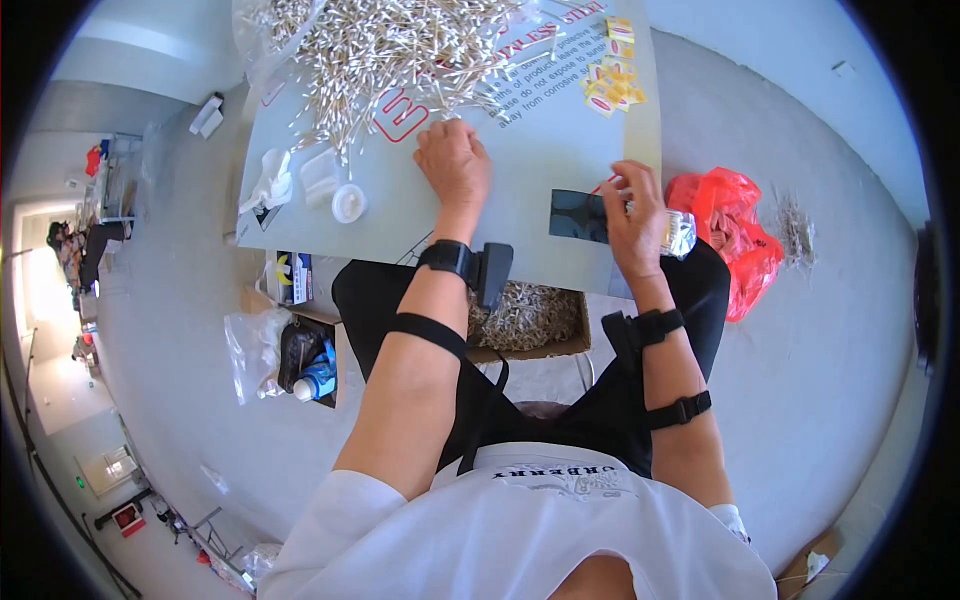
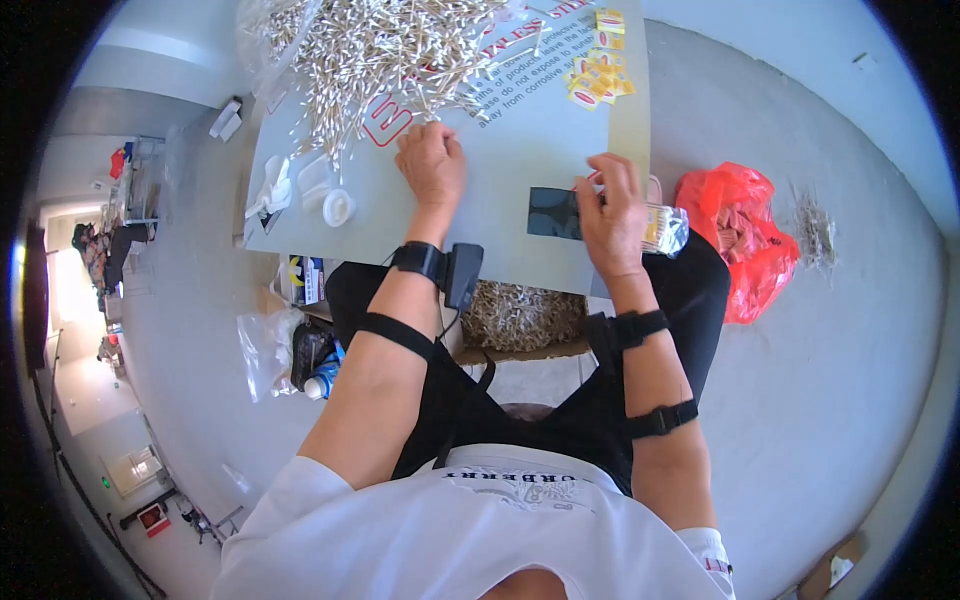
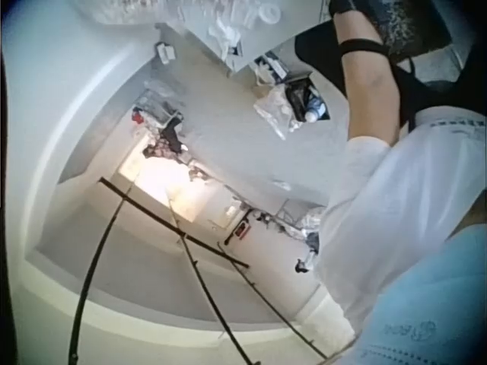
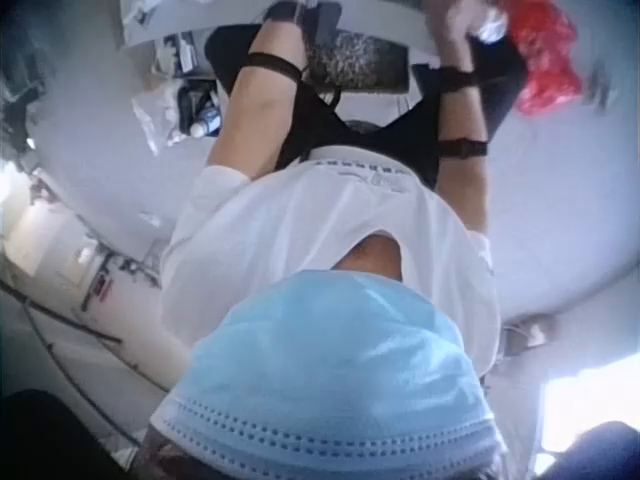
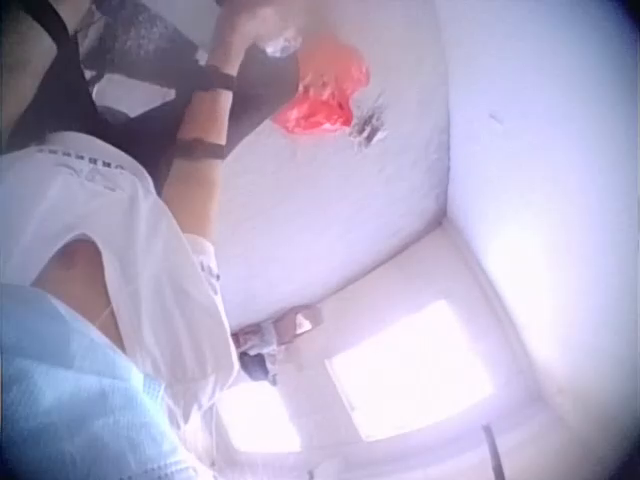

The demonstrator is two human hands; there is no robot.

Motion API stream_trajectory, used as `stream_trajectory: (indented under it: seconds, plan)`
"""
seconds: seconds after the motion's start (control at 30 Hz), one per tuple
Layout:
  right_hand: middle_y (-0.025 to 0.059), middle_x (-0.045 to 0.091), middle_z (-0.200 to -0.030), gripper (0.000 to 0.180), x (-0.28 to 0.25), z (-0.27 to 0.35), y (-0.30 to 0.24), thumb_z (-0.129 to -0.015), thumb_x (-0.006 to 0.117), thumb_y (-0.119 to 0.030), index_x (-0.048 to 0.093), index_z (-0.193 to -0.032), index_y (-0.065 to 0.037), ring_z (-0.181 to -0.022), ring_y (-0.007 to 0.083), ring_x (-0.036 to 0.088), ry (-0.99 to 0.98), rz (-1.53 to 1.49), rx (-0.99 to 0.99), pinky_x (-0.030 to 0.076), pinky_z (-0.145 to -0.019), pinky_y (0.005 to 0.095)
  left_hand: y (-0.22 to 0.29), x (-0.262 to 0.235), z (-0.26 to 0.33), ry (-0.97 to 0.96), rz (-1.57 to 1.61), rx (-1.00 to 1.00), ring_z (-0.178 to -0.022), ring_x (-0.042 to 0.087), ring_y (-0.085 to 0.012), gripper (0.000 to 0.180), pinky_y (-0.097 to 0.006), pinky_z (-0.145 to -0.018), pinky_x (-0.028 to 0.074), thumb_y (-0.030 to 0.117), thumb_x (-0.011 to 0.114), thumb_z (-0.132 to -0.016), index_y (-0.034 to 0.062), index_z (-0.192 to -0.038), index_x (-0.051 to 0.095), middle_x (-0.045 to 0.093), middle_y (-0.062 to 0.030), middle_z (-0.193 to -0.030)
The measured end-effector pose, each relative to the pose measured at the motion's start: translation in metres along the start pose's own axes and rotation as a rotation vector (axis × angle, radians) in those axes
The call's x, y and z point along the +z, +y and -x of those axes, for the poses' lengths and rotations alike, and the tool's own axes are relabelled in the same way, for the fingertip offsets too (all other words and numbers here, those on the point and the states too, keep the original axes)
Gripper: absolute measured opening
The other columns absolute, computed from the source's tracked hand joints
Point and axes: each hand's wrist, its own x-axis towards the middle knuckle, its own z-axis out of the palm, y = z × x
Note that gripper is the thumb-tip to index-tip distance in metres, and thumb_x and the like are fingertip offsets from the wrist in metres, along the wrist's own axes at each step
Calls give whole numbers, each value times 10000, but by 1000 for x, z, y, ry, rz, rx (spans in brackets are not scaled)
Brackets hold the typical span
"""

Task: Manually packing several cotton swabs into small clear plastic bags.

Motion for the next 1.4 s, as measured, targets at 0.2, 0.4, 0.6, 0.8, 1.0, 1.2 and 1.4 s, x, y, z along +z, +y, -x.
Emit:
stream_trajectory:
  seconds: [0.2,0.4,0.6,0.8,1.0,1.2,1.4]
  plan:
    - [137,591,-1122,323,77,-53,0,-794,713,-161,629,-1083,-42,-1059,324,555,-127,85,-51,458,-884,433,18,-28,46,-156,275,145,-930,508,-296,146,-436,-779,381,65,693,-742,114,-839,596,543,-63,-896]
    - [83,594,-1099,267,128,-87,-11,-744,735,-222,686,-987,-123,-1086,281,526,-202,311,-182,428,-896,411,11,-40,49,-227,351,165,-902,495,-282,149,-418,-774,370,70,706,-727,113,-811,591,537,-43,-895]
    - [64,606,-1031,207,116,-91,10,-722,730,-225,703,-917,-160,-1005,282,559,-404,267,-218,430,-890,406,13,-41,49,-218,389,129,-904,497,-284,149,-416,-779,372,70,703,-699,112,-785,589,541,-44,-889]
    - [94,610,-1019,381,139,-87,-11,-690,770,-278,681,-1030,-129,-1002,292,571,-177,256,-202,445,-887,398,14,-41,51,-197,403,120,-889,508,-285,155,-419,-771,373,42,683,-664,109,-760,582,551,-46,-873]
    - [106,608,-1000,236,158,-103,0,-731,733,-241,702,-919,-102,-960,298,593,-167,432,-243,489,-823,409,14,-34,51,-195,407,134,-882,509,-293,157,-418,-755,372,21,668,-640,103,-741,580,558,-56,-855]
    - [81,605,-980,77,86,-84,20,-726,708,-129,679,-781,-84,-983,279,578,-399,80,-192,492,-822,376,9,-40,51,-218,412,119,-924,531,-303,242,-408,-823,407,62,701,-651,105,-875,620,566,-71,-930]
    - [87,590,-1053,264,59,-52,9,-674,770,-118,691,-921,-70,-1032,291,562,-392,-134,9,470,-907,371,15,-40,50,-182,346,150,-1225,425,-356,665,-451,-981,351,107,701,-688,99,-1321,499,465,-124,-1339]
